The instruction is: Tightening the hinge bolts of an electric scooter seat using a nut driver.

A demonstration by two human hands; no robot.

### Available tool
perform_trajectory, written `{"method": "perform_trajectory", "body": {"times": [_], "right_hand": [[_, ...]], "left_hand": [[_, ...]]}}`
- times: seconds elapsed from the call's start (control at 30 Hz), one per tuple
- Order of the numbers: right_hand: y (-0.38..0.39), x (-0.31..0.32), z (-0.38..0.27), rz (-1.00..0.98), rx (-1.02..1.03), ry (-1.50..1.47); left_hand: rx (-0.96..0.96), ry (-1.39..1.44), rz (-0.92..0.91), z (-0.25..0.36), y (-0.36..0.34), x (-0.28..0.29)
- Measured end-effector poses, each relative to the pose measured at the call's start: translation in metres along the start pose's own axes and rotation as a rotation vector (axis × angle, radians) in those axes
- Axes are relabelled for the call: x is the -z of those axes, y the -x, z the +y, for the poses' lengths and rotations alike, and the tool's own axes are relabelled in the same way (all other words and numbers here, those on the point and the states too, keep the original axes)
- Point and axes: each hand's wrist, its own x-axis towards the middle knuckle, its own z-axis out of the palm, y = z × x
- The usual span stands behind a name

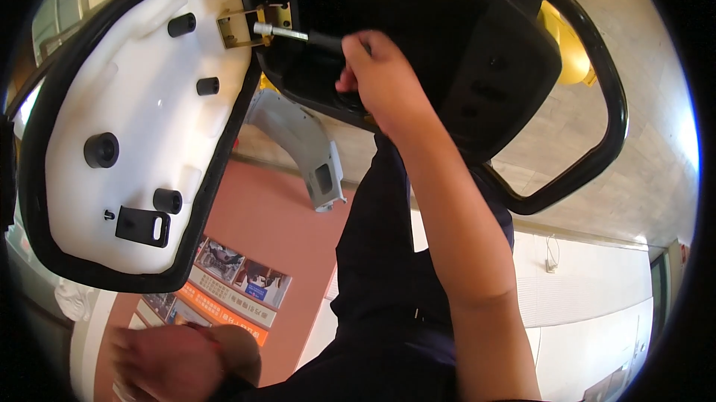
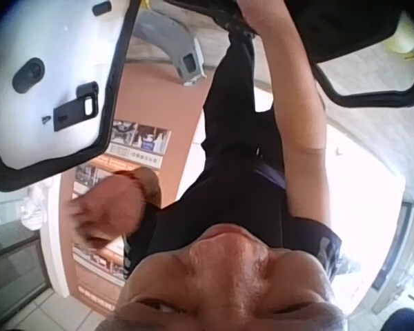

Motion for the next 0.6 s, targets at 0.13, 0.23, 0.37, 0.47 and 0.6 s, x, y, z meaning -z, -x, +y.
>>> {"method": "perform_trajectory", "body": {"times": [0.13,0.23,0.37,0.47,0.6], "right_hand": [[0.055,0.02,-0.008,0.064,-0.018,-0.001],[0.085,0.032,-0.02,0.026,-0.008,-0.038],[0.1,0.05,-0.02,0.011,0.051,0.008],[0.107,0.052,-0.023,-0.006,0.072,0.032],[0.111,0.057,-0.026,-0.031,0.131,0.127]], "left_hand": [[-0.345,2.712,-0.478,0.035,0.015,0.096],[-0.096,3.768,-1.319,0.103,0.018,0.125],[-0.306,3.751,-1.604,0.152,0.018,0.134],[-0.534,3.748,-1.526,0.175,0.015,0.135],[-0.453,3.797,-1.475,0.184,0.007,0.139]]}}
